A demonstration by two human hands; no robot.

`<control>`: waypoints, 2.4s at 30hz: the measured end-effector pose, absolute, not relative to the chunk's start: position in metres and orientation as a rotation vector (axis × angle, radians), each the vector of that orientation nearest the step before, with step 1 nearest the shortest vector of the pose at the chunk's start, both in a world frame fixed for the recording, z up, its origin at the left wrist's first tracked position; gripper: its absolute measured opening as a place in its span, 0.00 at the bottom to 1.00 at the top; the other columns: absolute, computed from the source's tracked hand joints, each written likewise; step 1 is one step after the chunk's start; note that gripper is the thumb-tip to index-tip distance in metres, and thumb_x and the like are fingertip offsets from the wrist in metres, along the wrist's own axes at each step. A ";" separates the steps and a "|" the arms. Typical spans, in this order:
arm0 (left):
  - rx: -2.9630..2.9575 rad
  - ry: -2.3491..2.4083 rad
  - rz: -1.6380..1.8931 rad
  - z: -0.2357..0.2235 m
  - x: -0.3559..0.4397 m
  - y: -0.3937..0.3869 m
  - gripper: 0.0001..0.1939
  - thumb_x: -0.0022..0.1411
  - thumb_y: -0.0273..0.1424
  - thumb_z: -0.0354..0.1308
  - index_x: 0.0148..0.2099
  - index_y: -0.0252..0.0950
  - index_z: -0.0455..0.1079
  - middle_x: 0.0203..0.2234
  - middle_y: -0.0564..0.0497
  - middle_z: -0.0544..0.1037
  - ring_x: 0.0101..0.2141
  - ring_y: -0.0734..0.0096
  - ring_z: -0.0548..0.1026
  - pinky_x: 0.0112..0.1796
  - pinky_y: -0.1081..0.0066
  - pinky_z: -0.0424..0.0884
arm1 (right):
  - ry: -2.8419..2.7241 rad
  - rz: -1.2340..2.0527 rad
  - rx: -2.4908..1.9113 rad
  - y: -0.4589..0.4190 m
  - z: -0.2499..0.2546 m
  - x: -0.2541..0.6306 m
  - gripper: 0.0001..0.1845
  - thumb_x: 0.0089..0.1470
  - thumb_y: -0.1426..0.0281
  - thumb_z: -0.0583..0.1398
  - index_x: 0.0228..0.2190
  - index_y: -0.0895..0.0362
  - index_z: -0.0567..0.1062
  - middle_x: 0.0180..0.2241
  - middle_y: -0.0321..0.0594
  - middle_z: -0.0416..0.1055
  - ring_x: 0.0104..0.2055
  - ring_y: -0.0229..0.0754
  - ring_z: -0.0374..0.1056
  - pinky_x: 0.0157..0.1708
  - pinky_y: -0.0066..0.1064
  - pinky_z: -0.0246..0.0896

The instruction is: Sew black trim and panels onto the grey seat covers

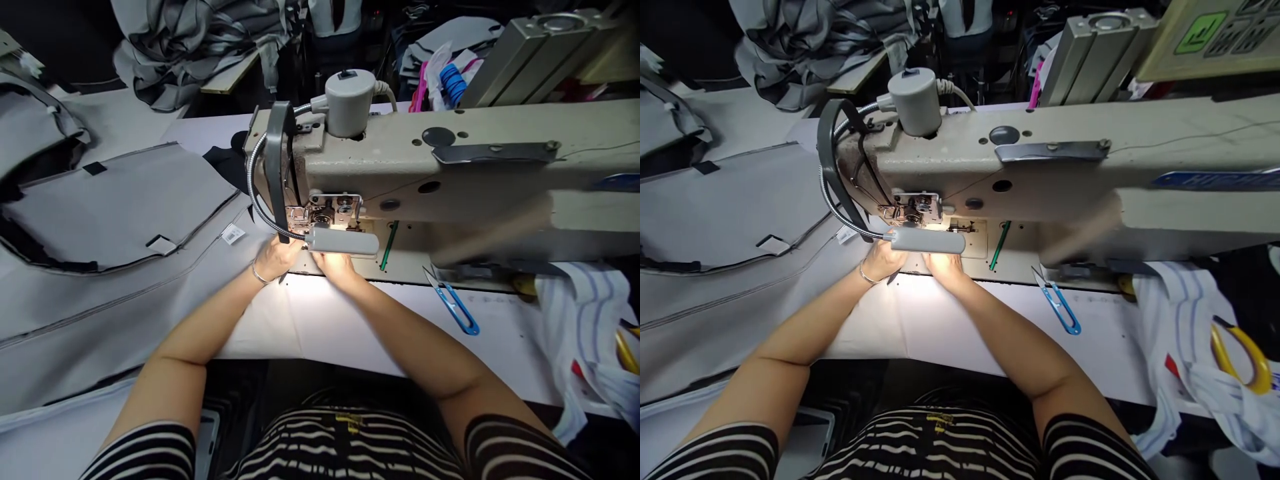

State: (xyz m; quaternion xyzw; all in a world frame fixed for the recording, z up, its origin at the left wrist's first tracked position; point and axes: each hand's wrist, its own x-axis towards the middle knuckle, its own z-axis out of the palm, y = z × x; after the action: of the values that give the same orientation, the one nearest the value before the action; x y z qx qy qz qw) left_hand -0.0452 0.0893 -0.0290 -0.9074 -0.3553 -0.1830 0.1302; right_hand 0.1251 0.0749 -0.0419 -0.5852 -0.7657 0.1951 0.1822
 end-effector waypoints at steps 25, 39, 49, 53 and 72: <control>-2.619 -0.858 -0.605 -0.020 -0.044 0.092 0.13 0.61 0.20 0.45 0.33 0.33 0.70 0.28 0.47 0.75 0.32 0.67 0.75 0.35 0.70 0.72 | -2.482 0.368 -1.531 0.058 -0.029 0.128 0.15 0.57 0.69 0.51 0.37 0.61 0.76 0.42 0.51 0.72 0.49 0.50 0.64 0.50 0.40 0.55; -2.487 -0.892 -0.405 -0.013 -0.044 0.088 0.14 0.61 0.22 0.44 0.35 0.33 0.72 0.23 0.47 0.75 0.24 0.69 0.72 0.32 0.70 0.69 | -2.412 0.241 -1.440 0.057 -0.038 0.127 0.14 0.54 0.71 0.52 0.39 0.61 0.74 0.40 0.50 0.72 0.45 0.50 0.65 0.46 0.41 0.57; -2.502 -0.950 -0.385 -0.017 -0.042 0.088 0.14 0.61 0.22 0.45 0.34 0.33 0.73 0.25 0.46 0.76 0.25 0.67 0.74 0.34 0.68 0.71 | -2.381 0.232 -1.399 0.058 -0.039 0.128 0.14 0.54 0.71 0.52 0.36 0.60 0.76 0.37 0.49 0.73 0.43 0.49 0.65 0.45 0.40 0.57; -2.533 -1.013 -0.365 -0.018 -0.043 0.088 0.14 0.61 0.22 0.46 0.37 0.34 0.74 0.26 0.47 0.77 0.26 0.67 0.74 0.35 0.68 0.71 | -2.407 0.243 -1.418 0.057 -0.036 0.128 0.13 0.55 0.71 0.52 0.36 0.60 0.76 0.38 0.48 0.73 0.43 0.48 0.65 0.48 0.42 0.55; -2.592 -1.014 -0.314 -0.013 -0.043 0.091 0.14 0.61 0.23 0.45 0.34 0.34 0.73 0.22 0.48 0.73 0.24 0.66 0.71 0.34 0.68 0.70 | -2.424 0.252 -1.413 0.059 -0.034 0.128 0.16 0.57 0.71 0.50 0.40 0.61 0.75 0.41 0.50 0.72 0.47 0.48 0.64 0.52 0.42 0.52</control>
State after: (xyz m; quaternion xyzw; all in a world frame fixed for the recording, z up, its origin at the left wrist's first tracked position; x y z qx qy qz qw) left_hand -0.0427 0.0905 -0.0126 -0.9120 -0.3568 -0.1105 0.1695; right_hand 0.1279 0.0592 -0.0342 -0.4949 -0.8492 0.0882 0.1618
